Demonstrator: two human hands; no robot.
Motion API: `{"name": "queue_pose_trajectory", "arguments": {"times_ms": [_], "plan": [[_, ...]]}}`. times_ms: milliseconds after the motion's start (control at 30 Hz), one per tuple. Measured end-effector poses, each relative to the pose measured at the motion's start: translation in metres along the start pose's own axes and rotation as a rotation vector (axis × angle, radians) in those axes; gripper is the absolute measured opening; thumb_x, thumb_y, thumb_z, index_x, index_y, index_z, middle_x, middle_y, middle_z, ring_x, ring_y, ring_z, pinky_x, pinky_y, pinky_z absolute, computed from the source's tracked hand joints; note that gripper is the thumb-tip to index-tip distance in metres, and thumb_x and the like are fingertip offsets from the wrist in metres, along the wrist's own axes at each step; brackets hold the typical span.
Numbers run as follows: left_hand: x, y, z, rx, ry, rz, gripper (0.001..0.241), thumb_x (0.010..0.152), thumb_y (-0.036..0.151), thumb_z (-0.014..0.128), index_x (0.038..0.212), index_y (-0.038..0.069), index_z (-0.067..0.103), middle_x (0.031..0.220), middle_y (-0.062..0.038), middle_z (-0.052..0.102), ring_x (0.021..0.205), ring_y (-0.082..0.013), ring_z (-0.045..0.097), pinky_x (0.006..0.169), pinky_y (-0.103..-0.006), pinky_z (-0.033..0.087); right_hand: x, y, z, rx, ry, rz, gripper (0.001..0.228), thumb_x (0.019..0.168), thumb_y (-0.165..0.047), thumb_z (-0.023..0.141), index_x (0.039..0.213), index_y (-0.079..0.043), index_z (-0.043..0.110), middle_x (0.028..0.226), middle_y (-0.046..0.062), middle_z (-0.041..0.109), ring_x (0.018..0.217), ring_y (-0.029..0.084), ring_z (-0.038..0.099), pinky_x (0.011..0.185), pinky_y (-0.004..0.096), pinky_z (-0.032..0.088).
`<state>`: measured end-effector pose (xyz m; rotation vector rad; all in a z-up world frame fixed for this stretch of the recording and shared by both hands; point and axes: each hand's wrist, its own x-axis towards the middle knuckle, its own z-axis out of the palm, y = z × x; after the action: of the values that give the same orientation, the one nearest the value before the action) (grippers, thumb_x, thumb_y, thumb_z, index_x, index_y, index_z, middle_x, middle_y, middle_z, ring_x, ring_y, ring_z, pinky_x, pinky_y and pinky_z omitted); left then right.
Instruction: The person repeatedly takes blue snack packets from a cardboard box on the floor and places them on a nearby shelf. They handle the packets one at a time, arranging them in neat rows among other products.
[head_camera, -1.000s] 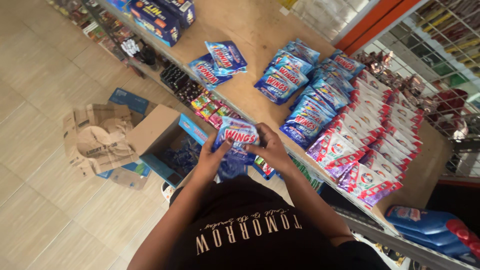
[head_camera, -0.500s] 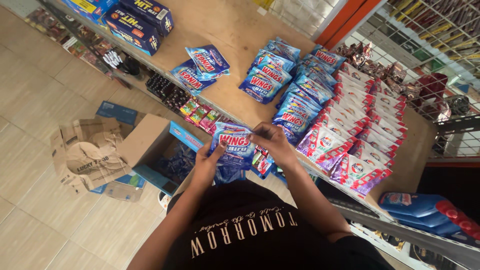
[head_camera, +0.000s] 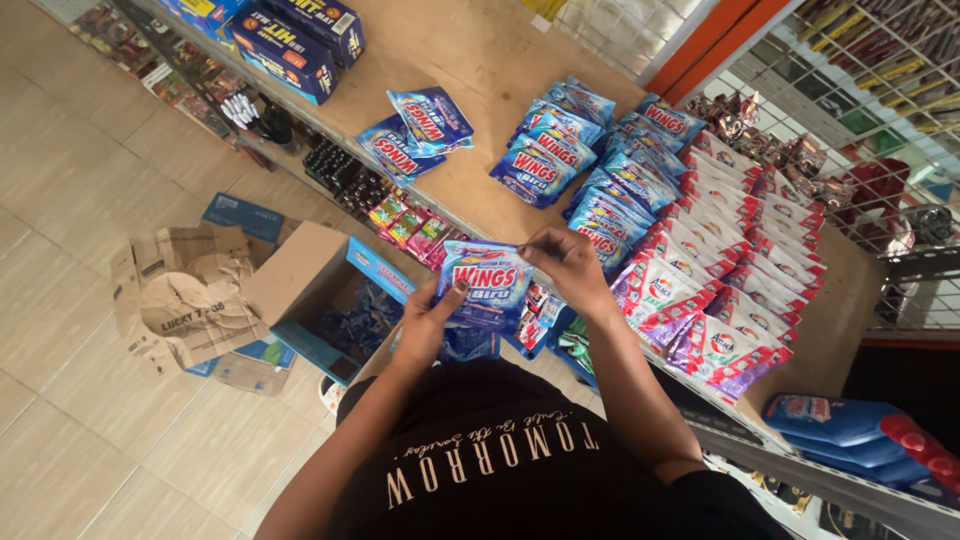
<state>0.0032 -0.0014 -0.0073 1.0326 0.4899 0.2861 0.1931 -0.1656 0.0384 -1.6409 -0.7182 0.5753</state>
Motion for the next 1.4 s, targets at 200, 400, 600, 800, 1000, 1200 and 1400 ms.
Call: {"name": "queue_pose_trajectory", "arguments": {"times_ms": [200, 400, 600, 800, 1000, 1200, 1400], "plan": [[0.001, -0.007, -0.003, 0.118, -0.057, 0.140, 0.026, 0.102, 0.022, 0.067, 0.115, 0.000, 0.072, 0.102, -0.004, 0.073, 0.094, -0.0086, 0.063, 0.087, -0.0263, 0.052, 0.006, -0.009, 0.014, 0.126, 0.085, -0.039, 0.012, 0.103, -0.009, 0.072, 0.105, 0.002, 0.068, 0.097, 0.007, 0.072, 0.092, 0.009, 0.066, 0.083, 0.025, 0.053], [0.006, -0.010, -0.004, -0.001, 0.002, 0.153, 0.028, 0.103, 0.021, 0.065, 0.121, 0.000, 0.068, 0.106, -0.003, 0.073, 0.097, -0.0088, 0.065, 0.089, -0.0270, 0.053, -0.007, -0.014, 0.045, 0.290, -0.038, 0.206, 0.036, 0.087, -0.010, 0.076, 0.120, -0.003, 0.064, 0.107, 0.003, 0.072, 0.098, 0.008, 0.069, 0.087, 0.027, 0.058], [0.002, -0.008, -0.001, 0.010, -0.018, 0.119, 0.029, 0.099, 0.014, 0.069, 0.124, 0.000, 0.066, 0.105, -0.004, 0.073, 0.090, -0.0073, 0.064, 0.079, -0.0249, 0.053, -0.014, -0.009, 0.052, 0.370, -0.016, 0.236, 0.028, 0.092, -0.006, 0.077, 0.117, 0.003, 0.068, 0.104, 0.008, 0.076, 0.092, 0.013, 0.071, 0.084, 0.030, 0.059], [-0.001, -0.004, 0.001, -0.050, -0.029, 0.134, 0.026, 0.101, 0.013, 0.068, 0.123, -0.002, 0.067, 0.106, -0.006, 0.075, 0.093, -0.0091, 0.068, 0.083, -0.0269, 0.057, -0.016, -0.004, 0.057, 0.305, -0.032, 0.273, 0.031, 0.086, -0.003, 0.077, 0.115, 0.000, 0.067, 0.102, 0.007, 0.076, 0.091, 0.012, 0.071, 0.083, 0.030, 0.059], [-0.002, 0.000, 0.001, -0.035, -0.045, 0.152, 0.026, 0.101, 0.013, 0.066, 0.123, -0.001, 0.066, 0.106, -0.006, 0.075, 0.093, -0.0090, 0.069, 0.084, -0.0264, 0.057, -0.015, 0.000, 0.064, 0.363, -0.047, 0.228, 0.027, 0.088, -0.004, 0.078, 0.114, 0.002, 0.069, 0.104, 0.008, 0.076, 0.092, 0.012, 0.072, 0.084, 0.029, 0.058], [0.000, -0.006, -0.003, -0.060, -0.046, 0.130, 0.024, 0.102, 0.012, 0.065, 0.121, -0.002, 0.067, 0.103, -0.006, 0.075, 0.090, -0.0094, 0.069, 0.081, -0.0264, 0.057, -0.017, -0.002, 0.068, 0.273, -0.064, 0.200, 0.021, 0.091, -0.008, 0.077, 0.109, 0.002, 0.073, 0.102, 0.007, 0.078, 0.090, 0.010, 0.071, 0.081, 0.029, 0.058], [0.003, -0.019, -0.008, 0.004, 0.021, 0.155, 0.020, 0.103, 0.010, 0.066, 0.117, -0.003, 0.068, 0.100, -0.005, 0.074, 0.087, -0.0085, 0.066, 0.078, -0.0262, 0.055, -0.020, -0.003, 0.076, 0.067, -0.022, 0.017, 0.023, 0.093, -0.012, 0.076, 0.112, 0.000, 0.072, 0.104, 0.004, 0.077, 0.094, 0.009, 0.070, 0.085, 0.027, 0.057]]}}
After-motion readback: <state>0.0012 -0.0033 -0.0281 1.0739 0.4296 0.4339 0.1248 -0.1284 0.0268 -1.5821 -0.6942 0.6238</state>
